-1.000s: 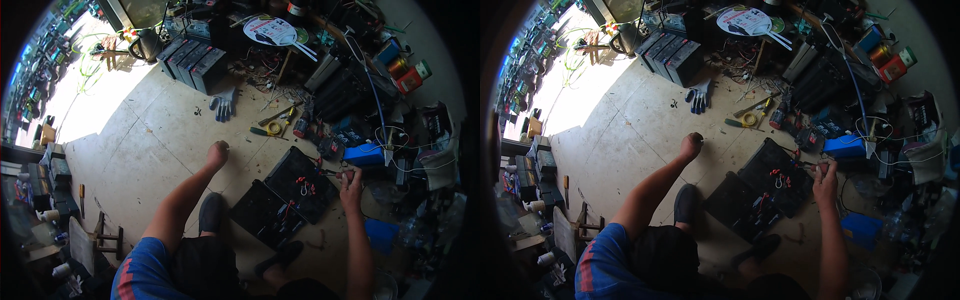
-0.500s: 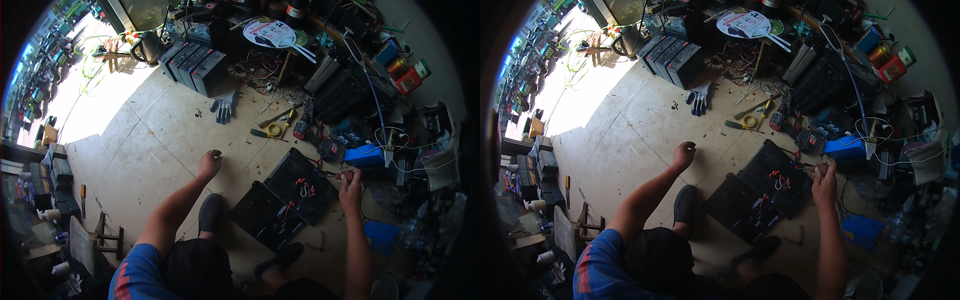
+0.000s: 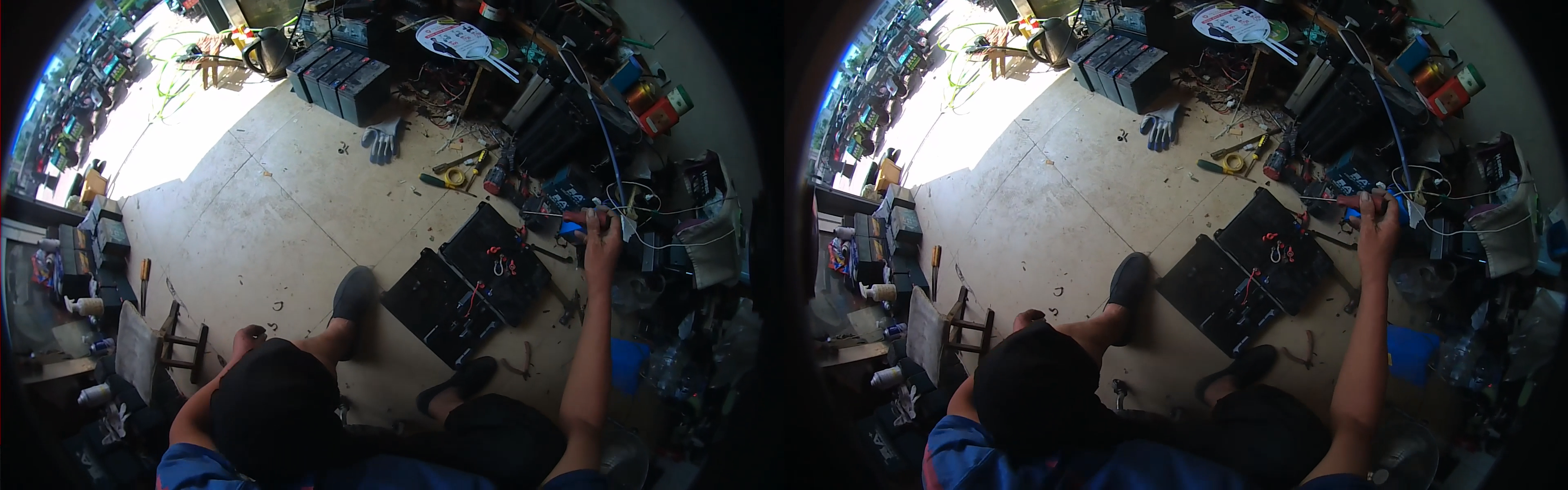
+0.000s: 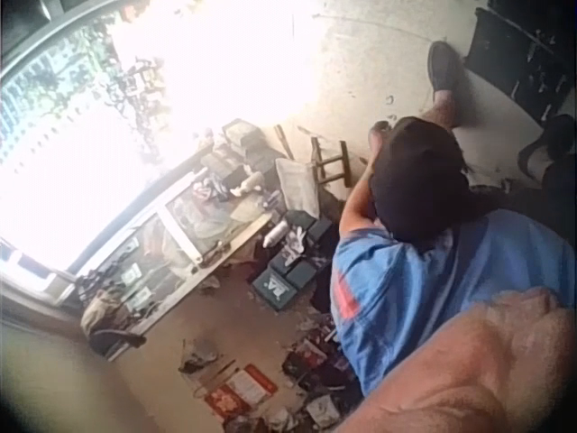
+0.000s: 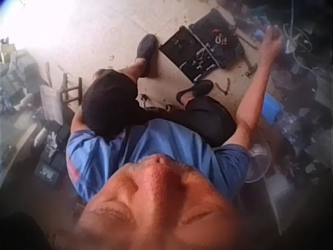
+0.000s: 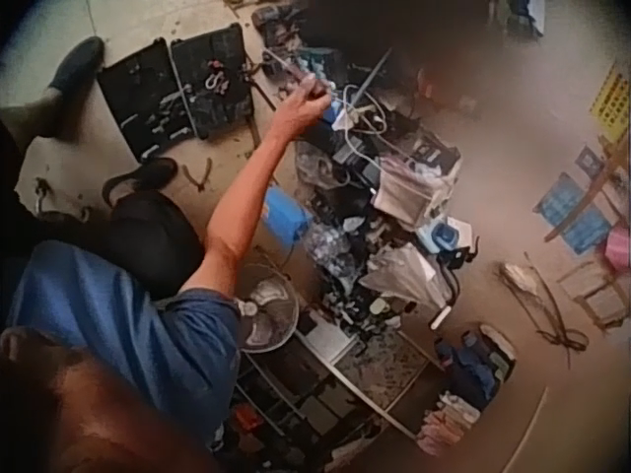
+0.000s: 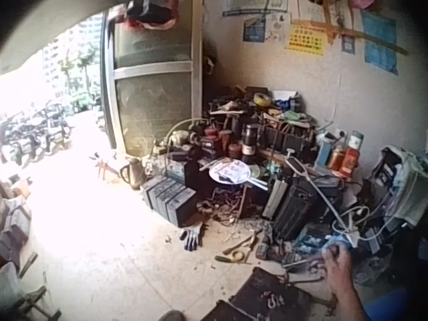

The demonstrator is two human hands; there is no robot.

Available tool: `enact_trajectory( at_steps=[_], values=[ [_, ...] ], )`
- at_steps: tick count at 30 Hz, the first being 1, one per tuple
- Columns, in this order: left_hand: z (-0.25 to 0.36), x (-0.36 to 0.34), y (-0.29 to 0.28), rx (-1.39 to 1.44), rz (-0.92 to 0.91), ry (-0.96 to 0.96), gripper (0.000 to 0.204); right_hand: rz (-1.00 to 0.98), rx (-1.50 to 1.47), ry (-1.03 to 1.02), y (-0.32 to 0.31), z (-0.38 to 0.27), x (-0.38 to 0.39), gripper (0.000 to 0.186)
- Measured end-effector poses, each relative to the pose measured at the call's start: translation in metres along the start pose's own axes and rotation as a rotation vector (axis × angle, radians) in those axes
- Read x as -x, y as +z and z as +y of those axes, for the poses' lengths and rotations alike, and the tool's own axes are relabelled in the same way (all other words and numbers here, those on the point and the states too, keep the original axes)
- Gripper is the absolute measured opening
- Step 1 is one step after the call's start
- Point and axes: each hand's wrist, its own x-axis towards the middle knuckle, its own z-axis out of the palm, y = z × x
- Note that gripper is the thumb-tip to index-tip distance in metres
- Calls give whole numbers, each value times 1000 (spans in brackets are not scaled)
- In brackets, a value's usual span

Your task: The recorder is shown wiring or repairing a battery pack, specifically connecting wires to terminals.

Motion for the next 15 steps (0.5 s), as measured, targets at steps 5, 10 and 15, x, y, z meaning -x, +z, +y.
enact_trajectory(
  at_steps=[5,10,15],
  values=[
    [-73,184,1,222,28,-330,23,-198,-152,62,14,-89,34,31],
    [-117,306,29,194,-99,-598,24,-598,23,76,33,-163,87,33],
    [-131,358,61,194,-151,-556,32,-875,338,-87,56,-183,144,22]
  ],
)
